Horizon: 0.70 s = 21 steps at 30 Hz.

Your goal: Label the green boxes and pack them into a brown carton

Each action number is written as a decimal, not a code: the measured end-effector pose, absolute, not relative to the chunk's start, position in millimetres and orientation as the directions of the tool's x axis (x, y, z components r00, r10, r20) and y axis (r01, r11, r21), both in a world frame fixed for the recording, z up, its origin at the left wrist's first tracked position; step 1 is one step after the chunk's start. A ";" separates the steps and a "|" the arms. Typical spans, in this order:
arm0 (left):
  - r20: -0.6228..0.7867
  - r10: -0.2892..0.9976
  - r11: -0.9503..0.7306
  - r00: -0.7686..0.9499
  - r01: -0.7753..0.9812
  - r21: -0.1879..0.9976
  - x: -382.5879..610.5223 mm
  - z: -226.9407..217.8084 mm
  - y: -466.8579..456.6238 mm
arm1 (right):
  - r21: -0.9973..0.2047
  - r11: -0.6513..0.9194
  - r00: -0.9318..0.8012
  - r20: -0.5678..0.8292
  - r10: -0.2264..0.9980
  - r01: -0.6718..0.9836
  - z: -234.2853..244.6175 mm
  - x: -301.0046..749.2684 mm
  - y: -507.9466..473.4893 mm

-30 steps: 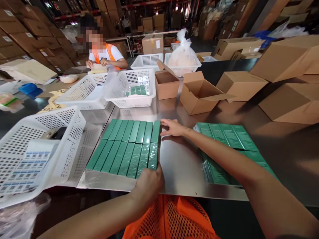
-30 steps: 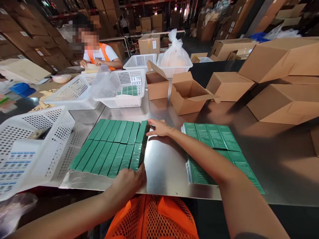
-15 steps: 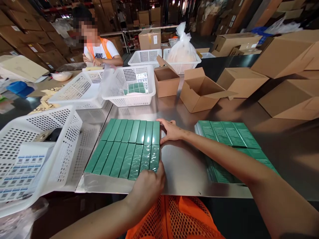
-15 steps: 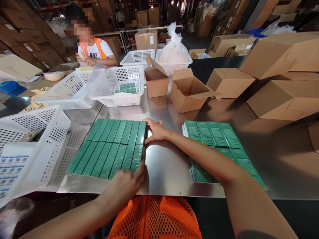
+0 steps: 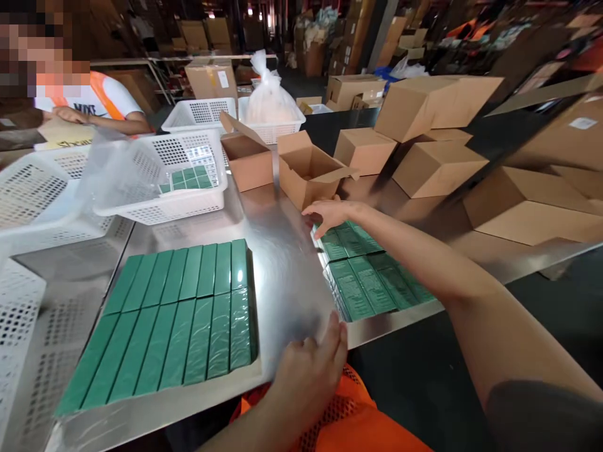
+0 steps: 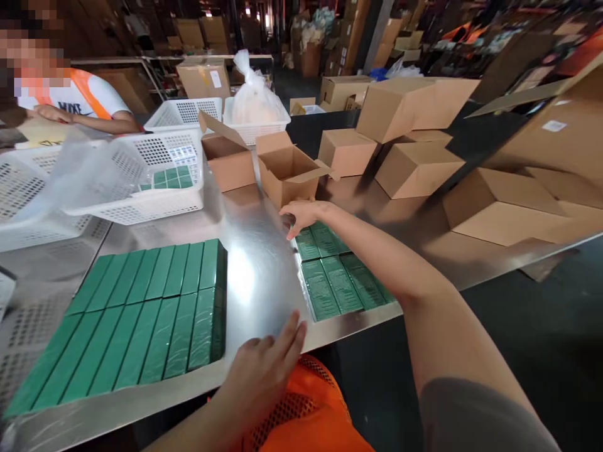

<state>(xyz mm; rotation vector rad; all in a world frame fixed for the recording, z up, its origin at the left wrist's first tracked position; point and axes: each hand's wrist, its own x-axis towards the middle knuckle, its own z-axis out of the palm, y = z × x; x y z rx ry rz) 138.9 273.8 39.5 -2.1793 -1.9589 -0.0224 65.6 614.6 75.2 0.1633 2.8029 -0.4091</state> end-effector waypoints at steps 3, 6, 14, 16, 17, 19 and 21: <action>0.156 0.984 -0.079 0.091 0.993 -0.083 158.8 23.0 319.8 | -0.232 0.945 -0.917 -0.378 0.131 0.230 70.2 95.9 631.0; 0.092 0.992 -0.086 0.091 0.995 -0.059 162.6 10.6 345.2 | -0.236 0.940 -0.927 -0.340 0.156 0.245 63.6 110.7 625.0; -0.021 0.989 -0.146 0.144 0.985 -0.087 135.1 52.0 292.2 | -0.569 0.806 -0.977 -0.207 0.053 0.164 58.1 80.5 578.8; -0.174 0.981 -0.104 0.084 0.989 -0.106 123.8 67.2 275.7 | -0.691 0.713 -0.985 -0.173 -0.005 0.118 47.6 65.3 558.6; -0.257 0.965 -0.082 0.051 0.990 -0.113 117.7 71.9 268.9 | -0.719 0.688 -0.986 -0.167 -0.028 0.102 41.6 57.8 548.1; -0.380 0.925 -0.054 0.005 0.992 -0.118 106.4 74.7 257.6 | -0.727 0.683 -0.988 -0.149 -0.046 0.077 30.2 44.5 528.8; -0.432 0.902 -0.044 -0.014 0.991 -0.124 98.6 70.9 248.7 | -0.716 0.696 -0.992 -0.113 -0.048 0.048 21.4 34.8 514.4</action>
